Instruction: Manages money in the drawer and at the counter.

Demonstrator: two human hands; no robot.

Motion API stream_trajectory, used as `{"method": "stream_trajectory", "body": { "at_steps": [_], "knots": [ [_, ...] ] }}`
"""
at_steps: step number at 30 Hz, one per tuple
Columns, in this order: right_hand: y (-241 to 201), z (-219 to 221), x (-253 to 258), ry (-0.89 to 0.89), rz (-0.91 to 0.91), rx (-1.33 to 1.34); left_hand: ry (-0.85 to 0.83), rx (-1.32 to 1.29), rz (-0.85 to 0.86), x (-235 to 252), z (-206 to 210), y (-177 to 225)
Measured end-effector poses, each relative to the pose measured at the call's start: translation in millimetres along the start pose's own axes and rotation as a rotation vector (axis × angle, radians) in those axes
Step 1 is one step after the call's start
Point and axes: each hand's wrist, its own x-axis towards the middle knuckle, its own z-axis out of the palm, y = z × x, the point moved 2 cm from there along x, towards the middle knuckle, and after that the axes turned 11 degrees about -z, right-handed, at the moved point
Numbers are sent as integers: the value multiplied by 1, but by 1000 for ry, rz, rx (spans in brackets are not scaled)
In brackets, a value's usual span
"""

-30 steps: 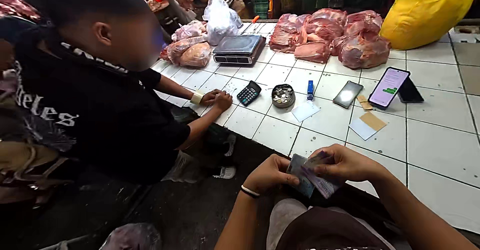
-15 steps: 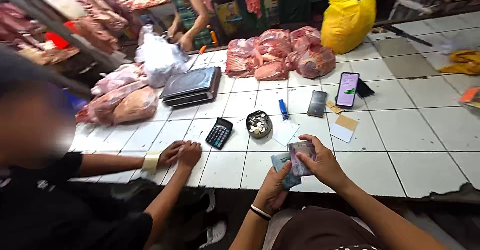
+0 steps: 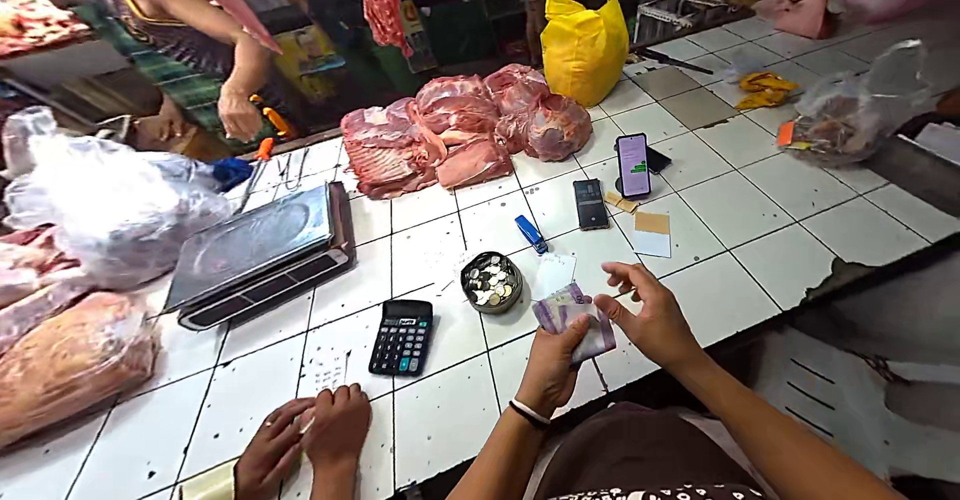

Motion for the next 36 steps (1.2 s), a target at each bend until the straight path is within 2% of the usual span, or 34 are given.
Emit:
{"method": "stream_trajectory", "body": {
  "at_steps": [3,5,7,9,15,19,24,28,31,34,36],
  "knots": [
    [-14,10,-7,28,92,5,-75,-10,74,1,-9,8],
    [-18,16,-9,46,138,39,-105,-49,61,1,-17,13],
    [-22,19,-10,87,151,126,-83,-77,51,1,-26,19],
    [-31,24,-10,106,144,230,-51,-42,112,-2,-35,25],
    [-45,49,-8,-6,48,116,-72,-10,179,-17,-59,34],
    [-62,52,-12,-65,149,321,-65,-54,184,-22,-72,40],
    [-59,63,-11,-19,33,135,-77,-8,225,-42,-75,36],
    [-68,60,-11,2,86,346,32,-83,258,-47,-81,38],
    [-73,62,-17,-46,40,369,68,-52,332,-49,-85,30],
    [-67,67,-14,-102,-45,254,75,-67,335,-53,-85,27],
    [-65,65,-12,-160,-45,271,88,-111,329,-58,-83,29]
  ]
}}
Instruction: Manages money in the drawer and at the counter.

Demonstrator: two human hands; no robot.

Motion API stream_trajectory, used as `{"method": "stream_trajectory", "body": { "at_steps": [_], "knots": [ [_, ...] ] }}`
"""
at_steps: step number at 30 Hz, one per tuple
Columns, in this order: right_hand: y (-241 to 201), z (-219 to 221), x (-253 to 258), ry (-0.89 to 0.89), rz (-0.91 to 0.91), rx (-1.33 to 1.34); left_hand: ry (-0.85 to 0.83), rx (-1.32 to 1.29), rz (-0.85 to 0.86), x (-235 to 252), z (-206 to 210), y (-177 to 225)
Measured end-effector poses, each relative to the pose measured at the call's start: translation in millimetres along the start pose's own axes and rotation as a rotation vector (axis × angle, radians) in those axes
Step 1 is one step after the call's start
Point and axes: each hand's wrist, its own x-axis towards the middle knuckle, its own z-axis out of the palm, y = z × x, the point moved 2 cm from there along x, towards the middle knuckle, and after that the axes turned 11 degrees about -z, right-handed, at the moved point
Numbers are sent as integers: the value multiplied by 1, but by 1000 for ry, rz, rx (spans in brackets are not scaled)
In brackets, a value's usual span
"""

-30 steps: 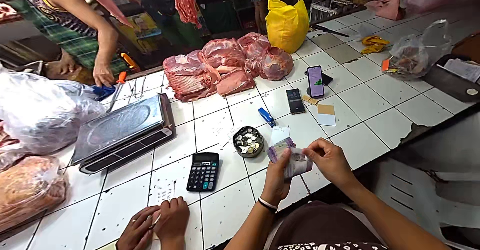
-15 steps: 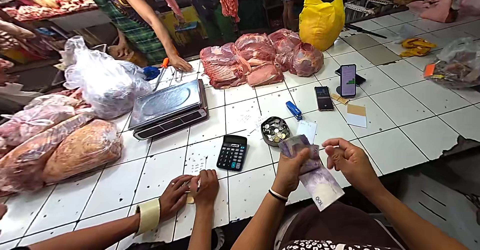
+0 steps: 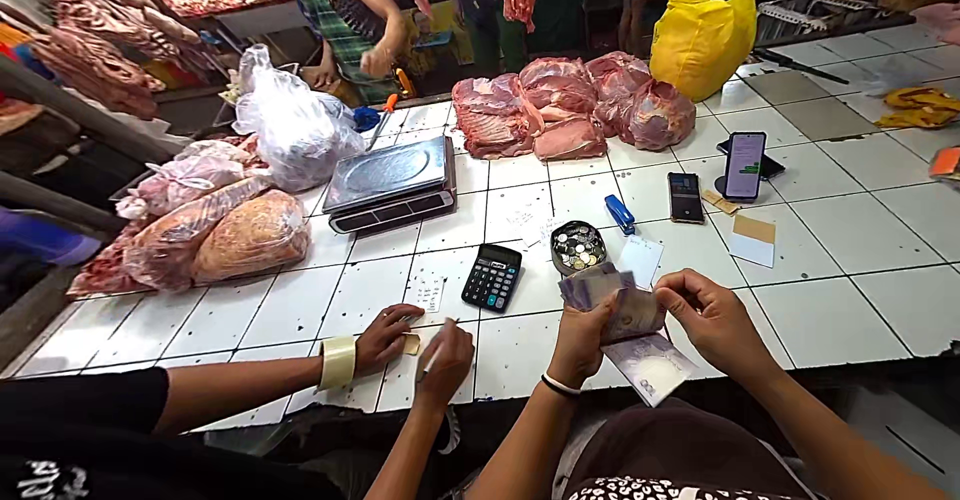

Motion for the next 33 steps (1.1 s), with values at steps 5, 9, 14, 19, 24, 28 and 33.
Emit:
{"method": "stream_trajectory", "body": {
  "at_steps": [5,9,14,19,24,28,33],
  "knots": [
    [-3,-10,-8,-105,-8,181,-28,8,56,-1,3,-8],
    [-1,-24,-7,-15,-34,80,-56,84,101,-2,24,-25],
    [19,-61,-15,21,-115,88,-66,174,131,-2,66,-44],
    [35,-133,-31,-41,-223,195,-141,4,49,7,113,-73],
    [41,-194,-53,-127,-133,283,-100,134,55,3,172,-101],
    [58,-238,-48,38,-33,105,-70,306,232,-7,217,-139],
    [73,-271,-59,61,9,326,97,122,212,-26,247,-168]
  ]
}}
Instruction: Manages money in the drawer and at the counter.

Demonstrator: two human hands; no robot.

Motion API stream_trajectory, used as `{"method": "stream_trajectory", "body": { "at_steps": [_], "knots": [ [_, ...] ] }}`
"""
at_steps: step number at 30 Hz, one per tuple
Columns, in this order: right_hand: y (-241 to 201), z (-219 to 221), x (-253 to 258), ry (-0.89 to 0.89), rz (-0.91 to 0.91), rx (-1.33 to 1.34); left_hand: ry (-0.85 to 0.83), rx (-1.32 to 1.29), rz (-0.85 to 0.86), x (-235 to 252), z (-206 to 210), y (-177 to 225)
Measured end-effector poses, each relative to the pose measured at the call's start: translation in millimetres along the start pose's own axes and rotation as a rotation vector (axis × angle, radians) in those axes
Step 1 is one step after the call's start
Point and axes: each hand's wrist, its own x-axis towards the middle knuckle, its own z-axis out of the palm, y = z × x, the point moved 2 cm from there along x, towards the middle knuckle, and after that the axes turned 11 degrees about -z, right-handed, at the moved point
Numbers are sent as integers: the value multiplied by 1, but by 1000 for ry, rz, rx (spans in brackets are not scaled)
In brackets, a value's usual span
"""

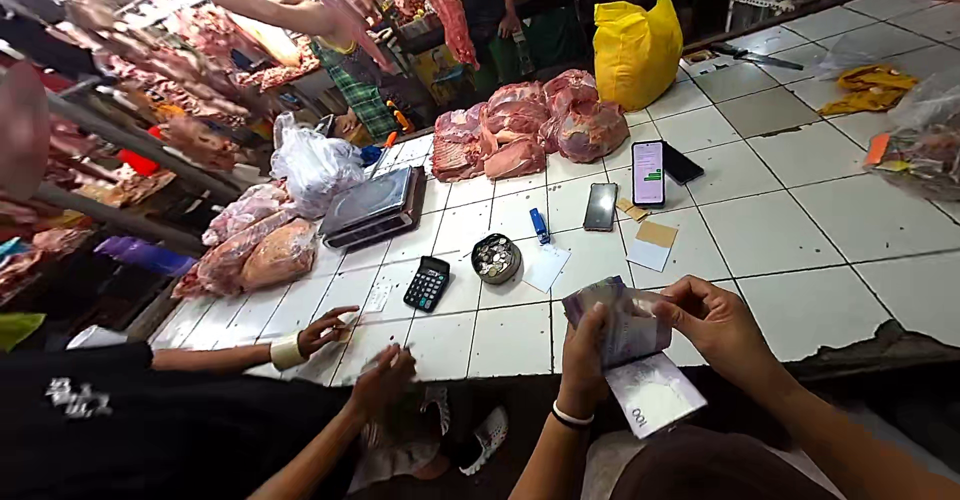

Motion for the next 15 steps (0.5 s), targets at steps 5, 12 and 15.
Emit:
{"method": "stream_trajectory", "body": {
  "at_steps": [5,12,15],
  "knots": [
    [0,3,-18,-207,-6,89,70,5,127,-26,-16,-21],
    [-11,25,-27,-266,18,272,298,-124,100,-64,-23,-9],
    [-12,31,-30,-329,-19,256,287,-34,201,-68,-29,-14]
  ]
}}
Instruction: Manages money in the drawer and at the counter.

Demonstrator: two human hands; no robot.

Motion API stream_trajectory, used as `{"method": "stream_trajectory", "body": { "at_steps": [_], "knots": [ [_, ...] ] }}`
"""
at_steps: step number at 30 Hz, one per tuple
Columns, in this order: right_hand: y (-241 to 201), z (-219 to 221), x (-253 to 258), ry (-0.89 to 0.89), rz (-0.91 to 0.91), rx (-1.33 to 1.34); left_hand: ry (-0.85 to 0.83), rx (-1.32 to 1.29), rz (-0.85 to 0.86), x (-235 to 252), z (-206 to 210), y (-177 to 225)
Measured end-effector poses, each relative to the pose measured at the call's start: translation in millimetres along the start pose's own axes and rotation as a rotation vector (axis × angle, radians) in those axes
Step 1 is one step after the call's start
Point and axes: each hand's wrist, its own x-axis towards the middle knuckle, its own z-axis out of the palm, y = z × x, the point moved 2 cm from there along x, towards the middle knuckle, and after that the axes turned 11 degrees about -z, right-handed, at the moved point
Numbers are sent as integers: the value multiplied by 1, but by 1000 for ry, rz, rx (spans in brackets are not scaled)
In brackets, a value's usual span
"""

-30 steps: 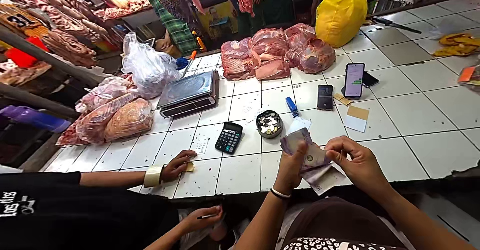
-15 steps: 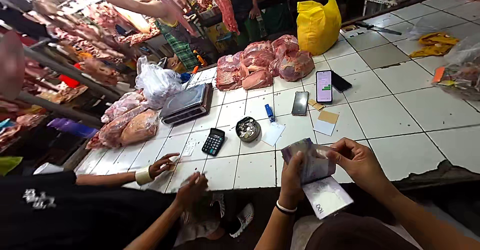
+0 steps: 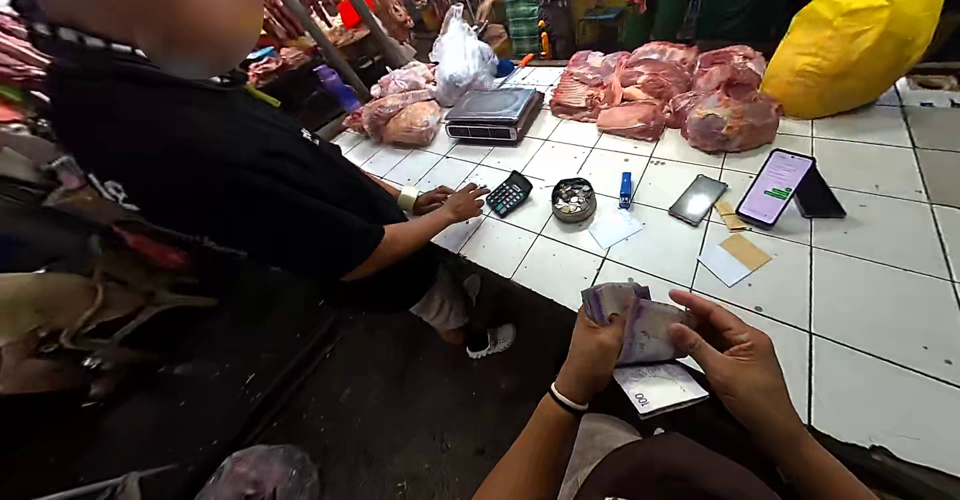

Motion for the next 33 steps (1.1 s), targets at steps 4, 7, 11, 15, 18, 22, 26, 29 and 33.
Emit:
{"method": "stream_trajectory", "body": {
  "at_steps": [4,7,11,15,18,22,26,29,33],
  "knots": [
    [11,5,3,-14,-53,18,-19,43,53,4,-7,-1],
    [15,14,5,7,17,46,18,69,28,8,-14,3],
    [25,30,14,-5,8,50,4,102,9,14,-28,14],
    [28,52,31,52,89,90,106,-82,-144,28,-39,29],
    [32,73,42,104,72,96,105,-118,-151,49,-56,42],
    [33,104,64,82,49,42,46,-109,-176,79,-80,73],
    [40,132,89,120,-145,-3,3,-126,-192,111,-99,96],
    [37,153,99,204,-146,-127,-122,-1,-119,126,-109,109],
    [42,165,107,313,-156,-255,-278,128,-64,141,-115,130]
  ]
}}
